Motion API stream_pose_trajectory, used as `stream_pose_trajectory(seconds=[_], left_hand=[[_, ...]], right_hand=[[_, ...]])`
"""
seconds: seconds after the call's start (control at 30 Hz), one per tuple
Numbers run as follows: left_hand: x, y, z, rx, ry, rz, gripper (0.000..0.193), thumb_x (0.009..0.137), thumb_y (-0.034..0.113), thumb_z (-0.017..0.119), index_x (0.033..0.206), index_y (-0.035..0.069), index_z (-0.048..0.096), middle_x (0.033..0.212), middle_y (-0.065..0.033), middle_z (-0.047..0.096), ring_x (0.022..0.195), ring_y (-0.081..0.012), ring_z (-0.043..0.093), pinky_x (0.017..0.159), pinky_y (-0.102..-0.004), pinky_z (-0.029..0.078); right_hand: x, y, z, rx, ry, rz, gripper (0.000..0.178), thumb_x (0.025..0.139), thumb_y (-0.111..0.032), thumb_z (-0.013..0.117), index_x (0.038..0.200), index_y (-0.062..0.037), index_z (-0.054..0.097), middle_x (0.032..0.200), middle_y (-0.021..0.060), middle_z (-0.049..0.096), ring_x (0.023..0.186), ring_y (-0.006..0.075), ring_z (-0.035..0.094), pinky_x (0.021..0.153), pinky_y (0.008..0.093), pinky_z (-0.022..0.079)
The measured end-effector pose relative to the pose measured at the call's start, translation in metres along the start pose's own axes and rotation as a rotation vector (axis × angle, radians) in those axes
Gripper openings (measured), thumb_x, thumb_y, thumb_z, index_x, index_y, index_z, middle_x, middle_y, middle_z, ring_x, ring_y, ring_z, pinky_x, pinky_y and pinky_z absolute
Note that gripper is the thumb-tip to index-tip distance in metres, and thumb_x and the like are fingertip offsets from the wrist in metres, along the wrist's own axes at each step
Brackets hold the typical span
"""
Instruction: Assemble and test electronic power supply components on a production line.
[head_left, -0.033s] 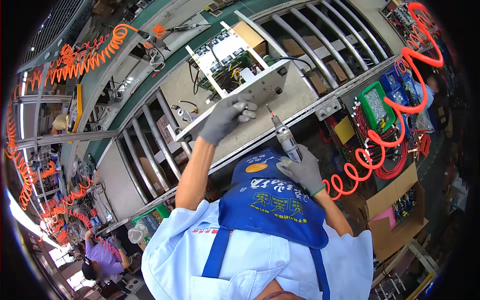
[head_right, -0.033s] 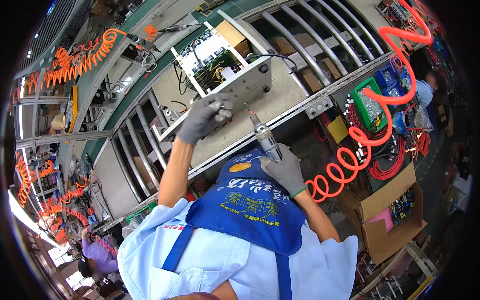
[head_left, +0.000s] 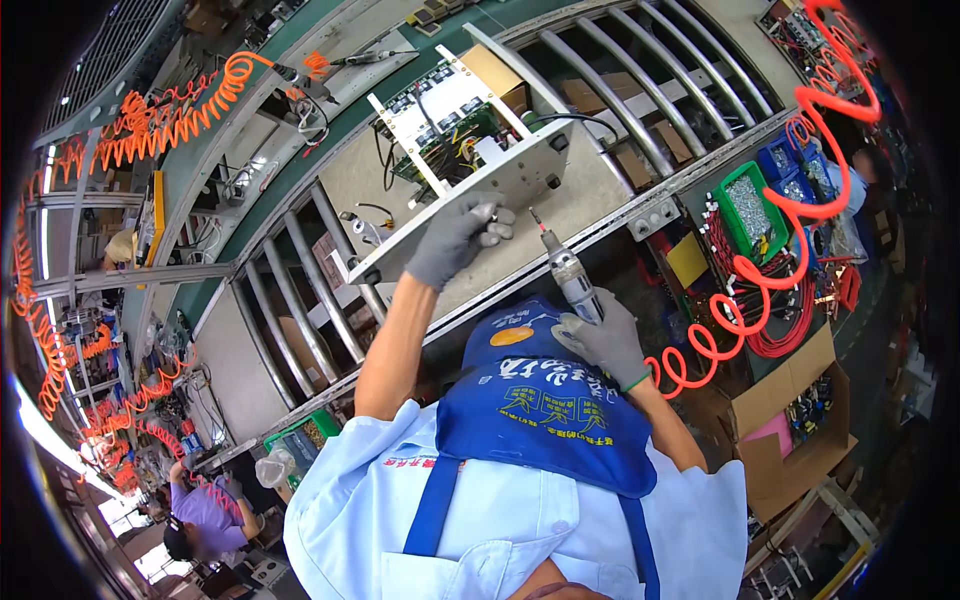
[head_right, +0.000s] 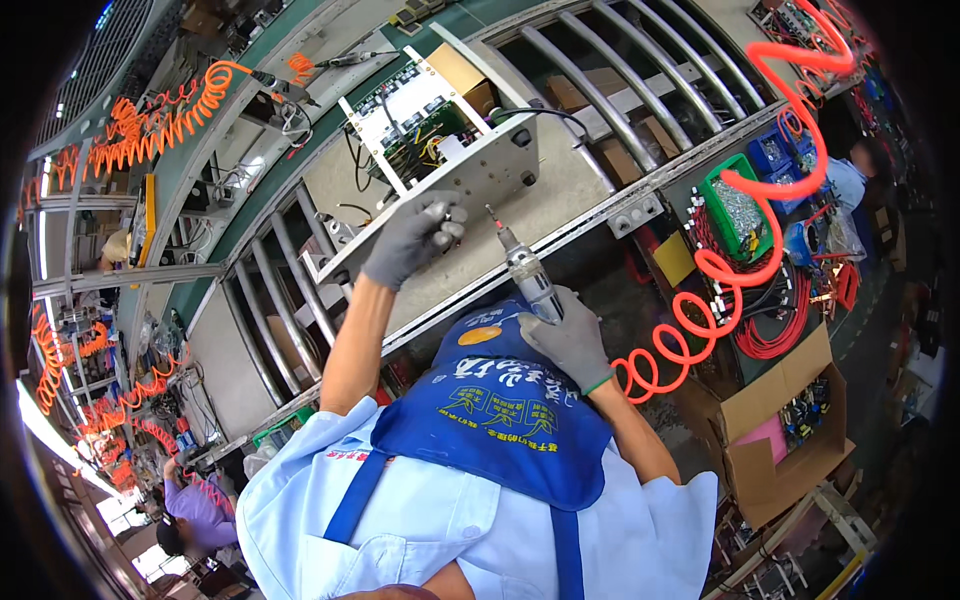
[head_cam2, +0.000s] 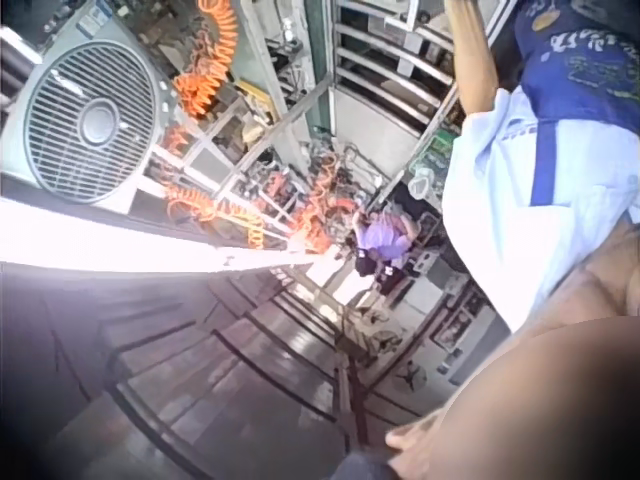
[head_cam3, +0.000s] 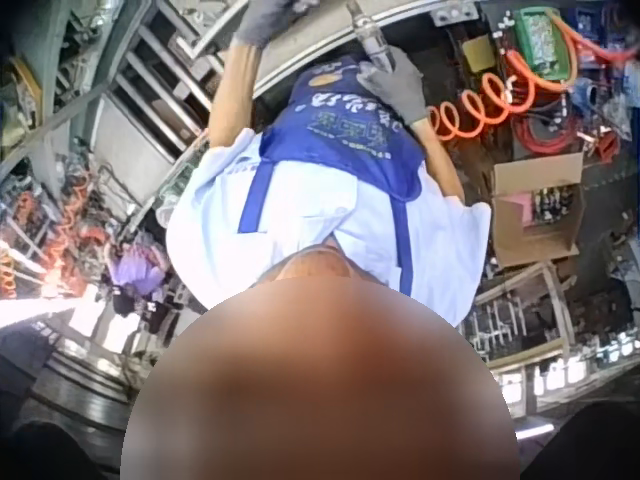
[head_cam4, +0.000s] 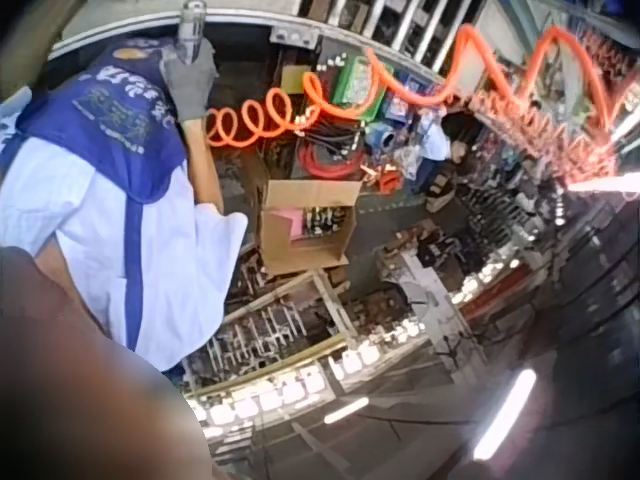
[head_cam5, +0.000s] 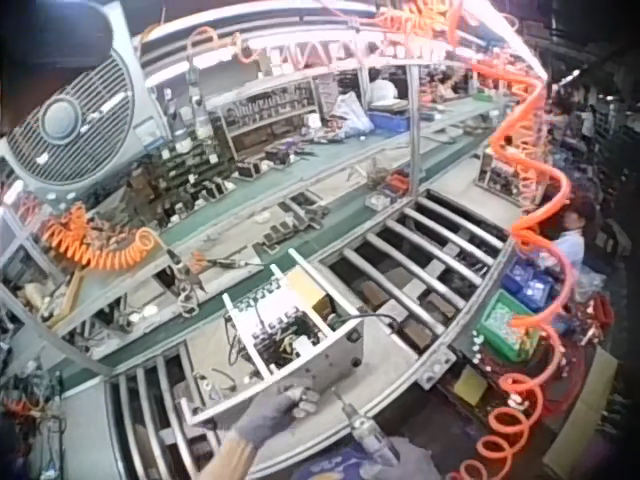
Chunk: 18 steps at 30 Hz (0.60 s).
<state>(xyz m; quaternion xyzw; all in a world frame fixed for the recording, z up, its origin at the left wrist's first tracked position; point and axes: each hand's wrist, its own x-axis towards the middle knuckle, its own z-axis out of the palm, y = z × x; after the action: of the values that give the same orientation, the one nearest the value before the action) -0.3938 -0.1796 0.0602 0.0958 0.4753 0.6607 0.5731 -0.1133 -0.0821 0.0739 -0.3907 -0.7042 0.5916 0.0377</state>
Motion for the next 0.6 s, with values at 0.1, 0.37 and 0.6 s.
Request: stream_pose_trajectory(seconds=[0.1, 0.37, 0.6], left_hand=[[0.019, -0.03, 0.01, -0.141, -0.017, -0.018, 0.027, 0.102, 0.019, 0.055, 0.118, -0.002, 0.058, 0.09, -0.0083, 0.064, 0.072, -0.0112, 0.06, 0.057, -0.0214, 0.048], [0.028, -0.069, 0.055, -0.211, 0.243, 0.153, 0.021, 0.101, 0.019, 0.058, 0.111, 0.001, 0.06, 0.088, -0.0081, 0.066, 0.059, -0.0059, 0.055, 0.045, -0.0166, 0.042], [0.021, -0.076, 0.081, 0.023, 0.364, 0.252, 0.02, 0.101, 0.017, 0.057, 0.112, 0.001, 0.061, 0.089, -0.0098, 0.069, 0.056, -0.007, 0.056, 0.044, -0.0189, 0.042]], right_hand=[[-0.006, 0.0, -0.019, -0.011, -0.001, -0.053, 0.046, 0.078, -0.03, 0.078, 0.109, -0.0009, 0.062, 0.086, 0.013, 0.067, 0.075, 0.0194, 0.065, 0.072, 0.0351, 0.053], [-0.015, 0.013, -0.051, -0.157, -0.058, -0.206, 0.049, 0.077, -0.033, 0.078, 0.112, -0.0034, 0.061, 0.089, 0.0183, 0.067, 0.082, 0.033, 0.068, 0.075, 0.0408, 0.053], [-0.012, 0.022, -0.065, -0.174, -0.111, -0.179, 0.049, 0.078, -0.035, 0.077, 0.111, -0.0034, 0.061, 0.088, 0.0193, 0.067, 0.081, 0.0343, 0.068, 0.074, 0.0413, 0.053]])
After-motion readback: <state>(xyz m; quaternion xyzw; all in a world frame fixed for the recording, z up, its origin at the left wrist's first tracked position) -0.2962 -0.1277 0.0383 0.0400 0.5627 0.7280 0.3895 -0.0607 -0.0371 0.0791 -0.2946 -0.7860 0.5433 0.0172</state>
